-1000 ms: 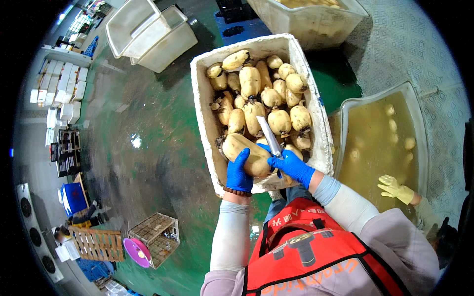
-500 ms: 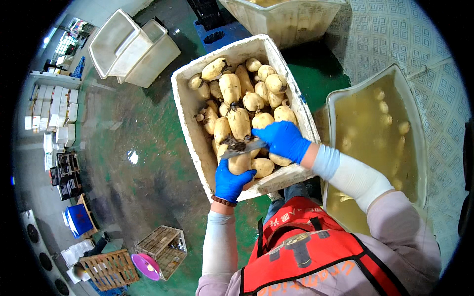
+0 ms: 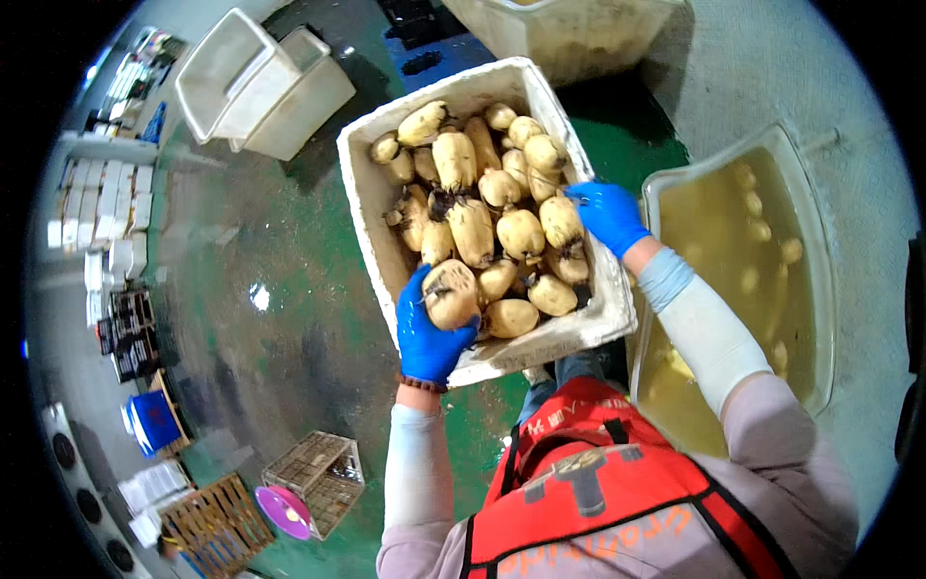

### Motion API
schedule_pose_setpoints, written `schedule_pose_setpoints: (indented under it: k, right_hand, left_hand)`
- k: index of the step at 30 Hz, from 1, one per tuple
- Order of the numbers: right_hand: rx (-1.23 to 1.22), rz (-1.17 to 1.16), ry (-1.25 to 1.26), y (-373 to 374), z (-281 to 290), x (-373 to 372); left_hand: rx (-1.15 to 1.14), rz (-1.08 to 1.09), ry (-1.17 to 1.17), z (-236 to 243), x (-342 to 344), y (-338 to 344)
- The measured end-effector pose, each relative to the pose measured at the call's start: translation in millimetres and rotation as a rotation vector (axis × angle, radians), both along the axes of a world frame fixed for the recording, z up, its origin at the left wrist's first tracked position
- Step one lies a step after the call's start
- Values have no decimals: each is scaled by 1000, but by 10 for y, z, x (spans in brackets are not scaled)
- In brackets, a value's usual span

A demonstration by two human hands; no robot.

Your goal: The person peels root vegetables using a knife, removing the outer skin and placing the peeled vegetables into a container of water. The person works alongside another worker at a shared station in a food processing area.

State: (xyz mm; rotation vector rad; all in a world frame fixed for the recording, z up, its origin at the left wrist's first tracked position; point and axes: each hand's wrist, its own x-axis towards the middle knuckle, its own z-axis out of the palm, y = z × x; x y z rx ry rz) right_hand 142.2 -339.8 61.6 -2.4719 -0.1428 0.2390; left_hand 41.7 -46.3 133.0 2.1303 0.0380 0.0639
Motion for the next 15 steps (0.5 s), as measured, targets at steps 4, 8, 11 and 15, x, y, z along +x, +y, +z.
schedule_pose_setpoints:
  k: [4,8,11,15]
  right_hand:
    - [520,75,28,1094,716,-385]
    - [514,121,21,1255,636,-461]
    - [501,64,28,1100,417,-525]
    - [609,-175,19,706,156,-525]
  left_hand:
    - [506,48,-159,93,85,-111]
    - [624,-11,-171,67,160,-314]
    - [551,-109,-114,-62,126,-367]
    - [296,-55,26,-214,18,-331]
